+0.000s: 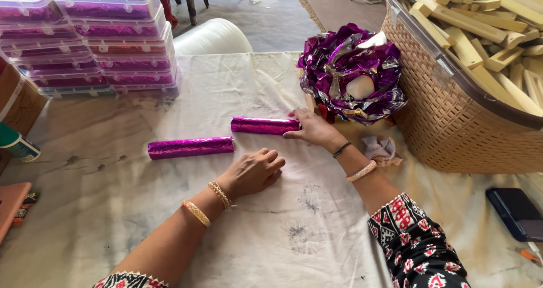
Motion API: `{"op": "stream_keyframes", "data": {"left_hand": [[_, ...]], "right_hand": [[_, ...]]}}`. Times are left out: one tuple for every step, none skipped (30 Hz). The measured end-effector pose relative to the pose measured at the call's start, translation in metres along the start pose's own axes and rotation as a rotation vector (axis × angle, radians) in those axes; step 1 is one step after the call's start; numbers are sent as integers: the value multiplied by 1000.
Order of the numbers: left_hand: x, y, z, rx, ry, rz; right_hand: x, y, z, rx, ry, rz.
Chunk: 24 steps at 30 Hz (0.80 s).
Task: The person wraps wooden blocks in silver and purple foil, then places the wrapped items into a clear plastic container. They also wipe the wooden blocks with a white cloth before wrapping them.
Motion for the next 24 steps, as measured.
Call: {"op": "stream_keyframes", "data": {"left_hand": [[1, 0, 0, 0, 1, 0], [2, 0, -2, -7, 3, -8], [4, 0, -3, -14, 5, -17], [2, 0, -2, -14, 6, -17], [2, 0, -2, -18, 11, -32], [2, 0, -2, -22, 17, -47], [0, 1, -1, -22, 18, -46], [-4, 1, 0, -28, 17, -34], [-8, 2, 1, -34, 16, -21], [-2, 1, -3, -33, 17, -20], [6, -1, -9, -58, 17, -31], [14, -3, -16, -83, 16, -42], [18, -3, -18, -80, 17, -43], [28, -3, -25, -123, 36, -101], [38, -5, -32, -169, 55, -162], [41, -6, -34, -168, 55, -164], [44, -7, -36, -165, 52, -171], [46, -8, -37, -162, 50, -177], [45, -7, -37, -162, 51, -177], [45, -7, -37, -165, 40, -192], [44, -7, -37, -169, 33, -204], [41, -5, -35, -171, 37, -202], [39, -3, -35, -180, 27, -225], [37, -2, -34, -189, 17, -248]], "right_hand": [[-3, -1, -3, -1, 0, 1], [-6, -1, -4, 13, -45, -6], [-9, -2, -5, 26, -89, -12], [-16, -2, -8, 25, -88, -12], [-22, -3, -8, 47, -62, -12], [-29, -4, -8, 70, -36, -13], [-39, -4, -12, 69, -36, -12], [-46, -4, -13, 102, 46, -20], [-54, -5, -15, 134, 127, -28], [-65, -8, -11, 134, 126, -27], [-91, -9, -18, 20, 48, 114], [-115, -14, -26, -94, -30, 253], [-127, -20, -23, -92, -31, 256], [-152, -31, -25, -159, 16, 397], [-174, -43, -27, -226, 66, 536], [-186, -49, -29, -224, 67, 537], [-203, -58, -19, -93, 48, 595], [-219, -69, -10, 38, 29, 651], [-224, -74, -1, 37, 30, 651], [-236, -83, 4, -12, 61, 733], [-249, -92, 8, -65, 93, 816], [-253, -95, 4, -70, 94, 818], [-257, -99, 3, -67, 166, 833], [-260, -103, 2, -64, 238, 847]]}}
Point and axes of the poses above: each hand's wrist, its own y-axis towards the middle knuckle, its own x-axis out of the palm, z = x × y, the point moved 10 cm from there along y, towards the middle knuckle, and after that the axes turned 10 degrees about -x, right-handed, at the moved point
